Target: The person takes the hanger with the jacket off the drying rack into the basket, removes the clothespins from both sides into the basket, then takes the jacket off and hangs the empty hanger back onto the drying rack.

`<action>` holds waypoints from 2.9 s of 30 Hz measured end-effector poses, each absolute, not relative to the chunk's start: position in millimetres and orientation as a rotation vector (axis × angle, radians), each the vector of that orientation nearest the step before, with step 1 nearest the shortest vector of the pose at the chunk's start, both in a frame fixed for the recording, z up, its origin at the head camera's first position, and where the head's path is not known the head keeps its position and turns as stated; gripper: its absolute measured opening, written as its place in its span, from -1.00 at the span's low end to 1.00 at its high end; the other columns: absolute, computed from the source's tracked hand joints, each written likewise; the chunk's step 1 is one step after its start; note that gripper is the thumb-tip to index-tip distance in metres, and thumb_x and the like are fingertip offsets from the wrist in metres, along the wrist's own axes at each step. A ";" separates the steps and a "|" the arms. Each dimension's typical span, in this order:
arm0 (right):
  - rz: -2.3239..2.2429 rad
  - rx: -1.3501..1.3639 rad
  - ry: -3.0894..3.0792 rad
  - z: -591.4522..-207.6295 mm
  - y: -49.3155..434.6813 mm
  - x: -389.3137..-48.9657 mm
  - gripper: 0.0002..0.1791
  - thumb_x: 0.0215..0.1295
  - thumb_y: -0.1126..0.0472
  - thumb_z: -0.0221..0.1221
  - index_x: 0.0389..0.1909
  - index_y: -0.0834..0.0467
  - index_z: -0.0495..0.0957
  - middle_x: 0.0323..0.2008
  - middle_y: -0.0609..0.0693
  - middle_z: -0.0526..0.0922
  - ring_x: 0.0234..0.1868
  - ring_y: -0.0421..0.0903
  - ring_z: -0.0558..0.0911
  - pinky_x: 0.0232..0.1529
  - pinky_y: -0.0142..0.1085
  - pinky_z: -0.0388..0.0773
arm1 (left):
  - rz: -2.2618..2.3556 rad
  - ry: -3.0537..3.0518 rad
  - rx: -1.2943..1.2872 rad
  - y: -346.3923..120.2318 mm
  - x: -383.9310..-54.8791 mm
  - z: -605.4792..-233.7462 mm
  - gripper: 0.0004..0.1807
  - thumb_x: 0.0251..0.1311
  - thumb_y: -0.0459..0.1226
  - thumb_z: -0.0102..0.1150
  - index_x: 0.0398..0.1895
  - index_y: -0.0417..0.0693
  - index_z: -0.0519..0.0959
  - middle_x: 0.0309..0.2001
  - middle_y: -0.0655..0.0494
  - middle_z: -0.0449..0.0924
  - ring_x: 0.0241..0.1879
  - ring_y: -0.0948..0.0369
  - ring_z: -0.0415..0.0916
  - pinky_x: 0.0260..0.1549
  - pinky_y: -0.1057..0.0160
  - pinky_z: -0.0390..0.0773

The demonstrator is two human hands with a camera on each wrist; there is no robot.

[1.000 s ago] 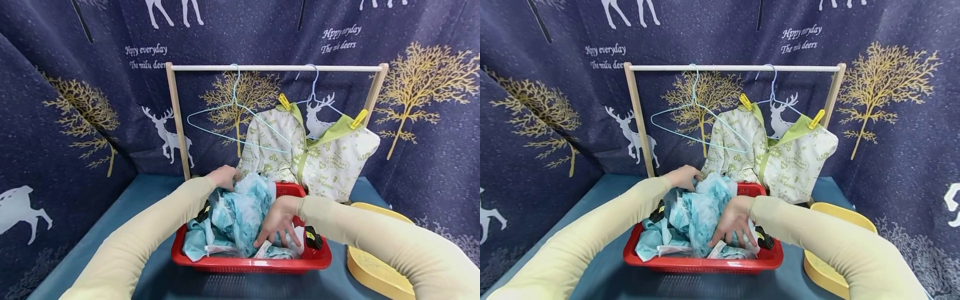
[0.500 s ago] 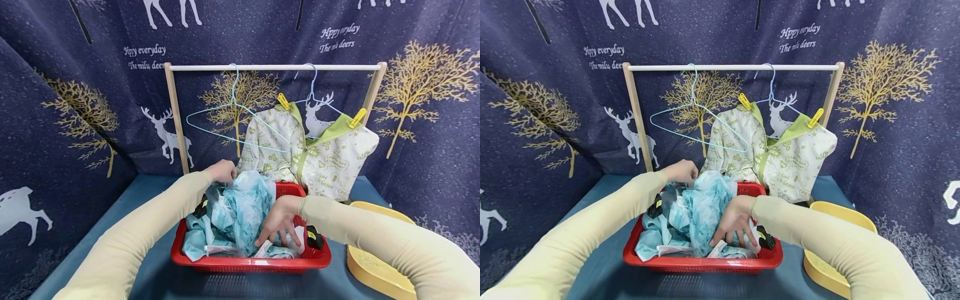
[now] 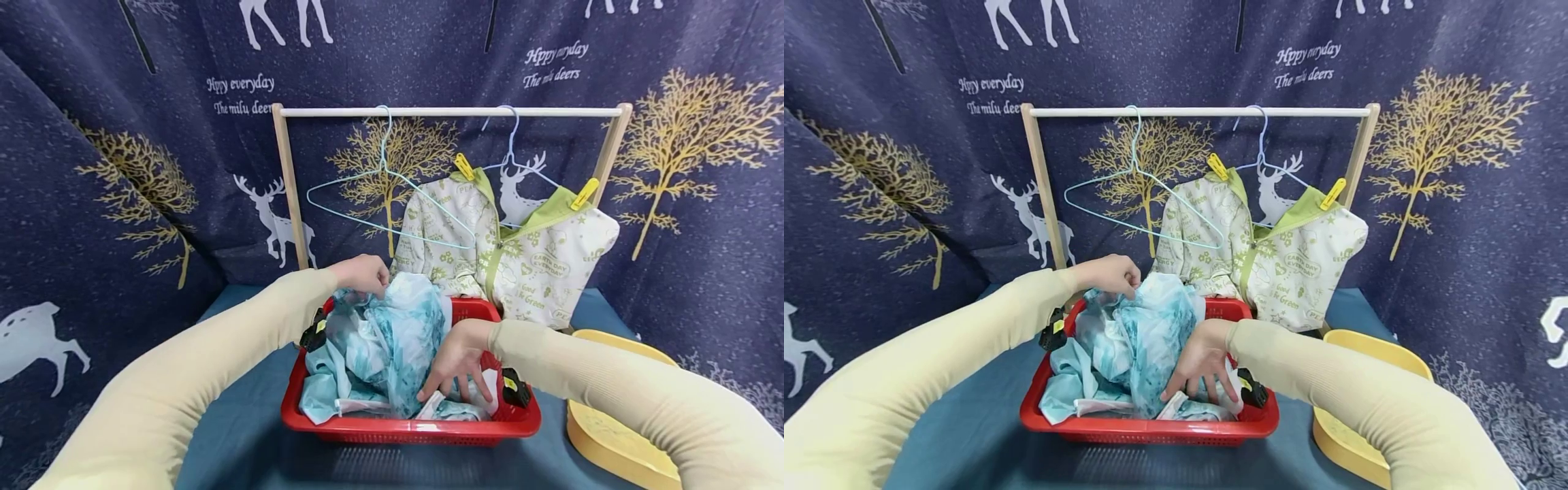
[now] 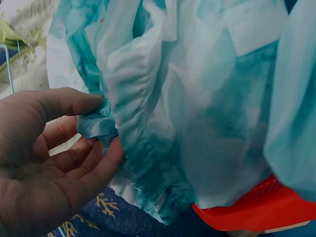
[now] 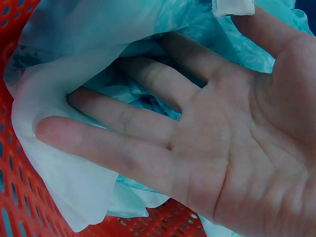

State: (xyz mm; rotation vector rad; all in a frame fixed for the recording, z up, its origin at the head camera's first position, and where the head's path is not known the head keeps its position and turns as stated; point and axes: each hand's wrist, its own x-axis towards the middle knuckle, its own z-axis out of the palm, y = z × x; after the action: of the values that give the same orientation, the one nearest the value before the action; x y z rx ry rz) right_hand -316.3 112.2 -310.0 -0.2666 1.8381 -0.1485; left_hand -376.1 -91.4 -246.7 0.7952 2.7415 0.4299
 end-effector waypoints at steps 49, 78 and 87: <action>-0.164 -0.539 1.927 -279.0 130.3 -313.8 -0.51 0.44 -0.13 0.04 0.30 -0.05 0.46 0.26 -0.04 0.54 0.20 -0.05 0.61 0.07 -0.01 0.62 | 0.232 2.771 0.931 -77.8 -286.9 -313.8 -0.63 -0.11 0.02 0.47 -0.51 0.04 0.50 -0.60 0.27 0.46 -0.57 0.35 0.35 -0.52 0.37 0.32; -0.231 -1.081 2.623 -266.5 116.0 -361.9 -0.10 0.23 -0.08 0.30 0.50 0.11 0.15 0.52 0.15 0.15 0.55 0.17 0.11 0.48 0.10 0.13 | -0.531 2.233 0.719 -32.0 -369.8 -362.1 -0.05 -0.27 0.46 0.33 0.30 0.43 0.39 0.28 0.47 0.42 0.23 0.40 0.39 0.20 0.16 0.46; -0.164 -1.163 2.655 -279.6 114.4 -353.0 -0.23 0.14 -0.07 0.39 0.30 0.21 0.42 0.27 0.12 0.51 0.31 0.10 0.47 0.31 -0.02 0.42 | -0.431 2.260 0.696 -34.4 -321.8 -310.9 -0.17 0.08 0.24 0.26 0.39 0.12 0.35 0.27 0.24 0.46 0.10 0.31 0.45 0.11 0.22 0.51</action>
State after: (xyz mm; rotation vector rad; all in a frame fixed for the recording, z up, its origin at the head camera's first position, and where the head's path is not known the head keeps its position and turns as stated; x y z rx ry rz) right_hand -353.0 114.4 -279.6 -1.1630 2.6547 -0.1642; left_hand -321.8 -34.4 -310.9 0.6957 2.2599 -0.4312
